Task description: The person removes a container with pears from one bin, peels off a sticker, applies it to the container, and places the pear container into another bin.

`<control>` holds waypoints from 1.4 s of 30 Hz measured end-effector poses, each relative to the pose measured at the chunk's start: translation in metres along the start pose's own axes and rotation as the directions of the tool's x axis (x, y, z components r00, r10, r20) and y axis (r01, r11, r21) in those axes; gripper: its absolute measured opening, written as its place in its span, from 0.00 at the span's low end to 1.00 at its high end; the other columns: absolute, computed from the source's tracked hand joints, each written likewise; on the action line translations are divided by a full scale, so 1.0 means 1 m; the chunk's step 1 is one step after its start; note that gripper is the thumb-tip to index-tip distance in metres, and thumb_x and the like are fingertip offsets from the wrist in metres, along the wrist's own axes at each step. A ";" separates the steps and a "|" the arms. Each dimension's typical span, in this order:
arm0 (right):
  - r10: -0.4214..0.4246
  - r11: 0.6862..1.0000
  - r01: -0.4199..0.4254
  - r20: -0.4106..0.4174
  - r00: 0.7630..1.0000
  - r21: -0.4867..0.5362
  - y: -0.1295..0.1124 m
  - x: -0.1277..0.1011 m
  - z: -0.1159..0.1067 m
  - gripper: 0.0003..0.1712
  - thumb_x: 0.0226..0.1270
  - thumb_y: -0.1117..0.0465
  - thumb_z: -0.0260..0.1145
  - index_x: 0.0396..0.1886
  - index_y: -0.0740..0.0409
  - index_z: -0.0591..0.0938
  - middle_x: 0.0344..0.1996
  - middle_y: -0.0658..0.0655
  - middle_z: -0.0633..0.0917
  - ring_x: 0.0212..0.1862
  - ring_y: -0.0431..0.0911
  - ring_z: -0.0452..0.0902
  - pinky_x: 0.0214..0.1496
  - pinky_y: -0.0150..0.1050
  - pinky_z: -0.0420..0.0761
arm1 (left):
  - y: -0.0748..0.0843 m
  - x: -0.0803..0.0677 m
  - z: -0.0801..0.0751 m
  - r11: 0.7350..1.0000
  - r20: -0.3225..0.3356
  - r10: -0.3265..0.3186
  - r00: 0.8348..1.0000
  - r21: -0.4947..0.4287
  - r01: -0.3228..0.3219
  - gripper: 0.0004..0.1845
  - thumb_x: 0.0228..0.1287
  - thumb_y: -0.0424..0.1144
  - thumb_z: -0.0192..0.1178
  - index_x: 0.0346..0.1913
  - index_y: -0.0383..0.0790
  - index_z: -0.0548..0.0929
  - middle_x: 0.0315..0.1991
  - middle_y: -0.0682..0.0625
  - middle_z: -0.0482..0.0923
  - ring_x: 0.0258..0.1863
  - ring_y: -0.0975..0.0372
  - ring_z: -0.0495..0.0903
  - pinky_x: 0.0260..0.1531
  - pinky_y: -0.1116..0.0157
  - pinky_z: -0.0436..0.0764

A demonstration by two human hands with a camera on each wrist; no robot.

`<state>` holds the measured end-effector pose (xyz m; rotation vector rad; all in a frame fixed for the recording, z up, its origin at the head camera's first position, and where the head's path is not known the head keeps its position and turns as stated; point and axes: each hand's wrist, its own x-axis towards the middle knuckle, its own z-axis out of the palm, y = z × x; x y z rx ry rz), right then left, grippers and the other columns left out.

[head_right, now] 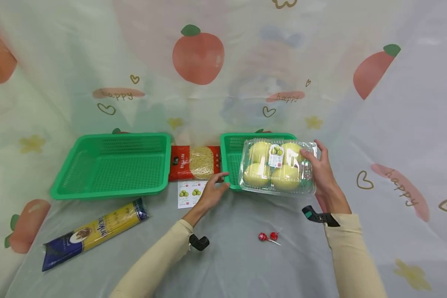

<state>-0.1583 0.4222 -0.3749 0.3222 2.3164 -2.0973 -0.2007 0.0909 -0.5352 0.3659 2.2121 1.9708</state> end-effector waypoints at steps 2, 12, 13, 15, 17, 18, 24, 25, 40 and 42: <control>0.023 0.999 -0.025 -0.035 0.999 -0.047 -0.007 0.023 0.001 0.51 0.79 0.40 0.60 0.82 0.43 0.37 0.55 0.49 0.71 0.42 0.36 0.83 0.38 0.34 0.87 | 0.002 0.000 0.001 1.000 0.018 0.001 1.000 0.015 -0.001 0.23 0.78 0.33 0.60 0.73 0.39 0.77 0.72 0.40 0.72 0.69 0.44 0.73 0.67 0.46 0.75; 0.143 0.954 -0.142 -0.016 0.990 -0.266 0.018 0.098 0.033 0.56 0.74 0.34 0.63 0.75 0.54 0.36 0.79 0.76 0.58 0.34 0.33 0.85 0.36 0.37 0.88 | 0.011 -0.002 0.003 0.995 0.031 -0.059 0.998 0.088 0.056 0.23 0.80 0.36 0.59 0.73 0.43 0.76 0.72 0.42 0.69 0.69 0.45 0.71 0.64 0.49 0.76; 0.140 0.946 -0.137 -0.011 0.990 -0.292 0.023 0.099 0.036 0.57 0.74 0.34 0.63 0.76 0.55 0.36 0.79 0.77 0.57 0.36 0.35 0.85 0.36 0.37 0.89 | 0.011 -0.002 0.004 0.994 0.035 -0.067 0.997 0.093 0.063 0.23 0.80 0.36 0.59 0.73 0.43 0.76 0.72 0.42 0.69 0.69 0.45 0.71 0.64 0.49 0.76; 0.127 0.934 -0.121 -0.004 0.992 -0.335 0.030 0.100 0.041 0.57 0.74 0.34 0.63 0.76 0.56 0.36 0.78 0.78 0.58 0.42 0.43 0.86 0.38 0.38 0.89 | 0.012 -0.003 0.004 0.991 0.038 -0.083 0.996 0.110 0.078 0.23 0.79 0.37 0.60 0.73 0.43 0.76 0.72 0.43 0.69 0.70 0.45 0.71 0.63 0.49 0.77; 0.115 0.924 -0.109 -0.005 0.993 -0.366 0.034 0.101 0.046 0.58 0.73 0.33 0.64 0.77 0.56 0.37 0.77 0.79 0.60 0.52 0.55 0.85 0.42 0.41 0.90 | 0.013 -0.004 0.004 0.987 0.036 -0.099 0.994 0.130 0.093 0.23 0.80 0.38 0.60 0.73 0.44 0.76 0.72 0.44 0.69 0.70 0.45 0.71 0.63 0.49 0.77; 0.111 0.921 -0.105 -0.005 0.994 -0.375 0.035 0.102 0.048 0.59 0.73 0.33 0.64 0.77 0.56 0.37 0.77 0.80 0.60 0.56 0.61 0.83 0.44 0.44 0.90 | 0.014 -0.004 0.004 0.985 0.033 -0.107 0.994 0.142 0.101 0.23 0.80 0.38 0.60 0.73 0.45 0.76 0.72 0.44 0.69 0.70 0.46 0.71 0.63 0.48 0.77; 0.111 0.893 -0.127 -0.064 0.992 -0.431 0.032 0.108 0.055 0.60 0.71 0.29 0.64 0.81 0.57 0.42 0.77 0.80 0.56 0.68 0.72 0.69 0.62 0.63 0.81 | 0.019 -0.001 0.004 0.976 0.038 -0.126 0.991 0.182 0.117 0.24 0.80 0.38 0.59 0.74 0.47 0.75 0.74 0.44 0.69 0.71 0.48 0.71 0.66 0.46 0.76; 0.110 0.883 -0.135 -0.082 0.991 -0.450 0.031 0.109 0.055 0.61 0.71 0.28 0.64 0.81 0.58 0.43 0.78 0.80 0.54 0.68 0.72 0.67 0.64 0.65 0.78 | 0.020 -0.001 0.004 0.976 0.037 -0.126 0.991 0.183 0.117 0.24 0.80 0.38 0.59 0.74 0.46 0.75 0.74 0.44 0.69 0.72 0.47 0.71 0.66 0.45 0.75; 0.130 0.811 -0.222 -0.204 0.970 -0.540 0.035 0.120 0.045 0.63 0.73 0.26 0.57 0.85 0.69 0.49 0.82 0.76 0.48 0.79 0.72 0.53 0.75 0.67 0.65 | 0.023 0.007 0.000 0.974 0.029 -0.141 0.990 0.181 0.134 0.23 0.77 0.37 0.62 0.71 0.47 0.78 0.74 0.44 0.70 0.74 0.46 0.69 0.66 0.47 0.74; 0.145 0.824 -0.236 -0.211 0.967 -0.515 0.043 0.121 0.042 0.62 0.74 0.27 0.56 0.86 0.68 0.46 0.83 0.75 0.49 0.80 0.72 0.51 0.77 0.67 0.64 | 0.021 0.006 0.001 0.976 0.029 -0.140 0.990 0.175 0.133 0.22 0.76 0.36 0.62 0.70 0.47 0.79 0.74 0.44 0.71 0.73 0.47 0.70 0.66 0.47 0.74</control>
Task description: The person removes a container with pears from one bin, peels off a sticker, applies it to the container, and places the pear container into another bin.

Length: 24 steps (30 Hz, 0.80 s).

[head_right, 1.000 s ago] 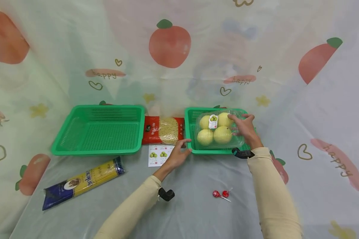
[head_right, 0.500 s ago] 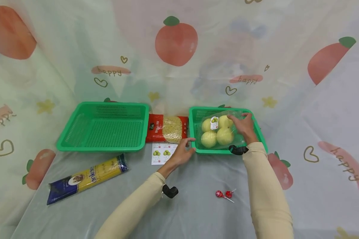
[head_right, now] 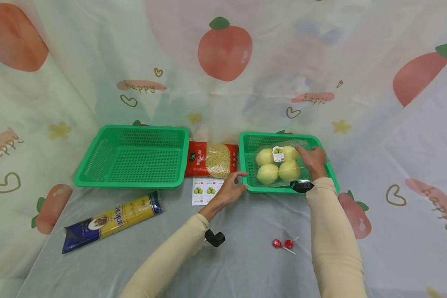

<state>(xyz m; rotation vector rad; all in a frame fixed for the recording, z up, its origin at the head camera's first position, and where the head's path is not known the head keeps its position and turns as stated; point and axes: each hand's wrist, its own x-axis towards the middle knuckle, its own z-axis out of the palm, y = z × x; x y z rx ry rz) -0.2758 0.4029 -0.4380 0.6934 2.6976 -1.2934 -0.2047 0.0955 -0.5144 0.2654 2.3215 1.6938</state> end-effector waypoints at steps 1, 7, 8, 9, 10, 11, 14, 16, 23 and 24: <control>0.011 1.000 -0.011 0.001 1.000 0.017 0.004 0.001 0.000 0.62 0.75 0.28 0.55 0.86 0.67 0.44 0.82 0.76 0.49 0.81 0.72 0.50 0.77 0.68 0.62 | 0.000 -0.001 0.001 1.000 0.000 -0.002 1.000 -0.006 0.002 0.23 0.76 0.36 0.63 0.71 0.47 0.79 0.74 0.44 0.71 0.73 0.47 0.70 0.66 0.47 0.74; 0.098 0.987 -0.096 -0.014 0.995 0.128 0.028 0.011 0.002 0.57 0.77 0.31 0.53 0.85 0.59 0.39 0.82 0.75 0.46 0.82 0.71 0.48 0.79 0.68 0.59 | 0.002 -0.005 0.008 0.999 -0.007 -0.031 1.000 -0.025 0.031 0.23 0.77 0.37 0.62 0.71 0.50 0.78 0.74 0.46 0.70 0.74 0.49 0.68 0.67 0.47 0.74; 0.107 0.985 -0.103 -0.017 0.994 0.138 0.032 0.012 0.002 0.56 0.77 0.31 0.52 0.85 0.59 0.39 0.82 0.75 0.46 0.82 0.71 0.48 0.79 0.67 0.59 | 0.003 -0.005 0.009 0.999 -0.011 -0.033 0.999 -0.024 0.032 0.22 0.77 0.38 0.62 0.71 0.51 0.79 0.74 0.47 0.71 0.74 0.49 0.68 0.67 0.47 0.74; 0.110 0.983 -0.107 -0.014 0.994 0.150 0.036 0.013 0.001 0.56 0.77 0.31 0.52 0.85 0.58 0.39 0.82 0.75 0.45 0.82 0.71 0.48 0.79 0.67 0.59 | 0.003 -0.005 0.010 0.999 -0.014 -0.030 0.999 -0.021 0.030 0.22 0.77 0.38 0.62 0.71 0.50 0.79 0.74 0.47 0.71 0.74 0.50 0.68 0.67 0.47 0.74; 0.110 0.982 -0.107 -0.012 0.994 0.156 0.039 0.014 0.001 0.55 0.77 0.32 0.51 0.85 0.58 0.39 0.82 0.75 0.45 0.82 0.71 0.48 0.79 0.68 0.59 | 0.003 -0.006 0.011 0.999 -0.016 -0.029 0.999 -0.018 0.029 0.22 0.77 0.38 0.62 0.71 0.51 0.79 0.73 0.47 0.71 0.73 0.50 0.68 0.67 0.48 0.73; 0.110 0.981 -0.108 -0.005 0.994 0.164 0.042 0.015 0.000 0.55 0.77 0.32 0.50 0.85 0.58 0.38 0.82 0.75 0.44 0.82 0.71 0.47 0.79 0.68 0.59 | 0.003 -0.006 0.011 0.999 -0.015 -0.027 1.000 -0.018 0.026 0.22 0.77 0.38 0.62 0.70 0.50 0.79 0.73 0.47 0.71 0.73 0.50 0.69 0.68 0.48 0.73; 0.111 0.973 -0.106 -0.013 0.994 0.206 0.050 0.018 -0.001 0.53 0.78 0.33 0.50 0.84 0.57 0.38 0.82 0.74 0.43 0.82 0.70 0.48 0.79 0.67 0.59 | 0.004 -0.005 0.010 1.000 -0.016 -0.013 1.000 -0.021 0.013 0.22 0.76 0.37 0.62 0.70 0.50 0.79 0.74 0.46 0.71 0.73 0.49 0.69 0.68 0.50 0.73; 0.113 0.965 -0.102 -0.032 0.993 0.240 0.052 0.020 0.001 0.52 0.78 0.33 0.50 0.84 0.55 0.38 0.82 0.73 0.45 0.81 0.68 0.50 0.78 0.66 0.60 | 0.003 -0.004 0.009 1.000 -0.017 -0.015 1.000 -0.019 0.015 0.22 0.76 0.37 0.63 0.70 0.50 0.80 0.74 0.46 0.70 0.73 0.49 0.68 0.67 0.51 0.73; -0.053 0.990 0.057 -0.037 0.998 0.131 0.054 0.025 0.017 0.47 0.82 0.40 0.51 0.86 0.57 0.45 0.80 0.74 0.58 0.76 0.69 0.62 0.67 0.63 0.71 | 0.004 -0.002 0.004 0.999 -0.021 -0.031 0.999 0.030 0.031 0.23 0.76 0.37 0.62 0.71 0.49 0.79 0.74 0.46 0.71 0.74 0.51 0.68 0.67 0.52 0.74; -0.092 0.991 0.094 -0.021 0.996 0.094 0.053 0.025 0.019 0.46 0.83 0.42 0.51 0.86 0.59 0.46 0.80 0.75 0.58 0.76 0.71 0.61 0.67 0.65 0.71 | 0.004 -0.001 0.003 0.999 -0.027 -0.036 0.999 0.028 0.036 0.23 0.76 0.37 0.63 0.71 0.50 0.79 0.74 0.47 0.71 0.73 0.51 0.69 0.66 0.52 0.74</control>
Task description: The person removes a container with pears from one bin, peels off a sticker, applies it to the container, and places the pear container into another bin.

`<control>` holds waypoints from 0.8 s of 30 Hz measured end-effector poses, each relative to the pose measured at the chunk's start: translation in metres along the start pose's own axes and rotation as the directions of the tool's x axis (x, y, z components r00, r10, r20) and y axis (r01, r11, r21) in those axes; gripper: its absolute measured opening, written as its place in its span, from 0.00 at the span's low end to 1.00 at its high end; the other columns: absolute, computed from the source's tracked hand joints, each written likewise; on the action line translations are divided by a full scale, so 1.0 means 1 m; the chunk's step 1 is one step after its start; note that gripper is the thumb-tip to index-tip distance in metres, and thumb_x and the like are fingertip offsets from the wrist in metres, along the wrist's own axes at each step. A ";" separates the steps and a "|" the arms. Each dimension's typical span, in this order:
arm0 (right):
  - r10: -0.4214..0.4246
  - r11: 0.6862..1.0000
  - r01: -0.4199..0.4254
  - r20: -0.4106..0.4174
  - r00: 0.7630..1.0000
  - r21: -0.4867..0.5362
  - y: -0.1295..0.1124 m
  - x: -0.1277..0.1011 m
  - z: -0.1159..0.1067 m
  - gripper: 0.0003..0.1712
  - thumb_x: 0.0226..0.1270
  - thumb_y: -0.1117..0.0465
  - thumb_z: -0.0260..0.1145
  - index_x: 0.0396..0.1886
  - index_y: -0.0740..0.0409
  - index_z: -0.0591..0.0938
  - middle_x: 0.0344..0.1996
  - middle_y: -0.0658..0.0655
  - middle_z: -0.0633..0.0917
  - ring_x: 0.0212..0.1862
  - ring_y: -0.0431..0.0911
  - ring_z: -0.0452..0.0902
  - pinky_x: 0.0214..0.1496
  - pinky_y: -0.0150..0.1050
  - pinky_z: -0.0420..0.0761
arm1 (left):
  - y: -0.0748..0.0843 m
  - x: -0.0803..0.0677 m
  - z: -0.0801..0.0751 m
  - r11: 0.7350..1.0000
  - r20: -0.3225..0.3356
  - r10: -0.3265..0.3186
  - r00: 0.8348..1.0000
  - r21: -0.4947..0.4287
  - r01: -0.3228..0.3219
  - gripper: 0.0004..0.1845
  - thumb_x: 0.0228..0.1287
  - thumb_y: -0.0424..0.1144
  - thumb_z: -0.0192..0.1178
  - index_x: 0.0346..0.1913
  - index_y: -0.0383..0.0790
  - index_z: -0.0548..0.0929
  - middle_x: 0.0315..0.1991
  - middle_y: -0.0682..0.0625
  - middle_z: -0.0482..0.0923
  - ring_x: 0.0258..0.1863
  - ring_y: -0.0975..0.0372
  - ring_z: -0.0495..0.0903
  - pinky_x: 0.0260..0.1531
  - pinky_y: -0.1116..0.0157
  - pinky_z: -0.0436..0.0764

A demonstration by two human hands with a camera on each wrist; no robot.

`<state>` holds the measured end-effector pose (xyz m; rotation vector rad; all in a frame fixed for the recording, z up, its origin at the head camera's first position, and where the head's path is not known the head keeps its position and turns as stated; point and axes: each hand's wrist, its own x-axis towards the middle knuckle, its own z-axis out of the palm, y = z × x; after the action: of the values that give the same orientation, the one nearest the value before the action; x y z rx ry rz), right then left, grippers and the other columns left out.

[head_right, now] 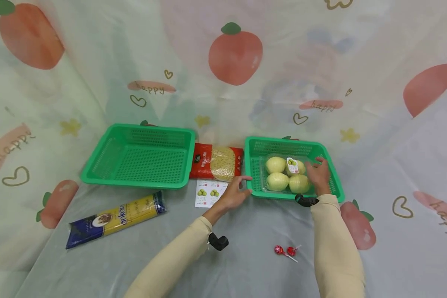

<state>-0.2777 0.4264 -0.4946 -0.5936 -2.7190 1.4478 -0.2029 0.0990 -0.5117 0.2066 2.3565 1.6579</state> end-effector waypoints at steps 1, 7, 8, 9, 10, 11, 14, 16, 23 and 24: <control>-0.035 0.999 0.036 0.022 0.999 -0.041 -0.001 0.000 0.002 0.45 0.83 0.43 0.52 0.86 0.61 0.47 0.80 0.77 0.58 0.76 0.72 0.61 0.68 0.66 0.70 | 0.000 0.001 -0.001 1.000 -0.010 0.000 1.000 -0.004 0.000 0.22 0.76 0.37 0.63 0.70 0.50 0.79 0.74 0.47 0.71 0.73 0.51 0.69 0.65 0.52 0.75; -0.122 0.965 0.146 0.119 0.985 -0.220 -0.007 -0.002 0.009 0.42 0.86 0.46 0.49 0.84 0.68 0.53 0.79 0.81 0.55 0.78 0.77 0.52 0.72 0.73 0.64 | -0.002 0.006 -0.004 1.000 -0.039 -0.004 0.999 -0.023 0.003 0.22 0.76 0.37 0.63 0.69 0.52 0.81 0.74 0.47 0.71 0.73 0.51 0.68 0.65 0.50 0.74; -0.125 0.961 0.149 0.117 0.985 -0.232 -0.007 -0.002 0.010 0.41 0.86 0.47 0.49 0.84 0.68 0.53 0.79 0.81 0.55 0.77 0.77 0.53 0.71 0.73 0.64 | -0.003 0.006 -0.004 1.000 -0.038 -0.001 0.999 -0.020 0.000 0.22 0.76 0.37 0.63 0.69 0.53 0.81 0.75 0.47 0.71 0.73 0.51 0.68 0.65 0.50 0.74; -0.129 0.957 0.152 0.108 0.986 -0.245 -0.007 -0.002 0.010 0.40 0.86 0.48 0.48 0.84 0.69 0.54 0.79 0.81 0.56 0.77 0.77 0.54 0.71 0.73 0.65 | -0.003 0.006 -0.004 1.000 -0.041 0.009 0.999 -0.015 -0.009 0.22 0.75 0.38 0.64 0.69 0.52 0.81 0.74 0.47 0.71 0.73 0.50 0.68 0.65 0.49 0.74; -0.136 0.954 0.158 0.101 0.986 -0.256 -0.007 -0.003 0.010 0.40 0.86 0.49 0.48 0.83 0.70 0.55 0.78 0.81 0.56 0.75 0.77 0.57 0.69 0.72 0.66 | -0.004 0.005 -0.004 1.000 -0.042 0.023 0.999 -0.004 -0.024 0.22 0.75 0.38 0.64 0.69 0.51 0.81 0.74 0.47 0.71 0.73 0.50 0.68 0.66 0.49 0.74; -0.143 0.950 0.162 0.092 0.985 -0.266 -0.007 -0.003 0.011 0.39 0.86 0.49 0.48 0.83 0.70 0.55 0.78 0.81 0.57 0.72 0.76 0.60 0.67 0.72 0.68 | -0.004 0.004 -0.005 0.999 -0.044 0.038 0.998 0.003 -0.038 0.22 0.75 0.39 0.63 0.69 0.50 0.81 0.75 0.47 0.71 0.74 0.50 0.67 0.67 0.49 0.73; -0.190 0.929 0.198 0.058 0.980 -0.312 -0.008 -0.005 0.013 0.38 0.84 0.51 0.49 0.82 0.71 0.58 0.77 0.81 0.60 0.68 0.76 0.64 0.63 0.71 0.69 | -0.004 -0.001 -0.012 0.993 -0.053 0.117 0.992 0.002 -0.117 0.23 0.76 0.40 0.62 0.71 0.47 0.79 0.77 0.47 0.69 0.75 0.49 0.66 0.69 0.47 0.72; -0.234 0.910 0.234 0.040 0.971 -0.341 -0.012 -0.009 0.015 0.38 0.83 0.52 0.51 0.81 0.71 0.60 0.76 0.80 0.62 0.68 0.76 0.65 0.64 0.72 0.68 | -0.002 -0.005 -0.023 0.983 -0.056 0.182 0.982 -0.005 -0.183 0.24 0.78 0.41 0.61 0.73 0.45 0.77 0.79 0.48 0.66 0.78 0.50 0.63 0.71 0.46 0.70; -0.414 0.838 0.393 0.027 0.910 -0.380 -0.041 -0.032 0.027 0.36 0.80 0.54 0.57 0.78 0.71 0.66 0.74 0.79 0.68 0.72 0.77 0.62 0.67 0.78 0.63 | 0.012 -0.028 -0.085 0.913 -0.081 0.387 0.918 0.173 -0.370 0.27 0.79 0.43 0.60 0.77 0.48 0.73 0.81 0.50 0.62 0.81 0.53 0.58 0.78 0.41 0.59; -0.444 0.825 0.419 0.026 0.896 -0.380 -0.046 -0.037 0.030 0.35 0.79 0.54 0.58 0.77 0.71 0.68 0.73 0.79 0.69 0.71 0.77 0.64 0.67 0.77 0.63 | 0.012 -0.031 -0.095 0.891 -0.087 0.411 0.908 0.248 -0.380 0.28 0.79 0.44 0.61 0.77 0.48 0.72 0.81 0.49 0.62 0.81 0.53 0.58 0.79 0.41 0.58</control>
<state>-0.2637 0.3676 -0.4686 0.0008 -2.8370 0.7940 -0.2006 0.0092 -0.4661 0.6815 2.7514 1.6016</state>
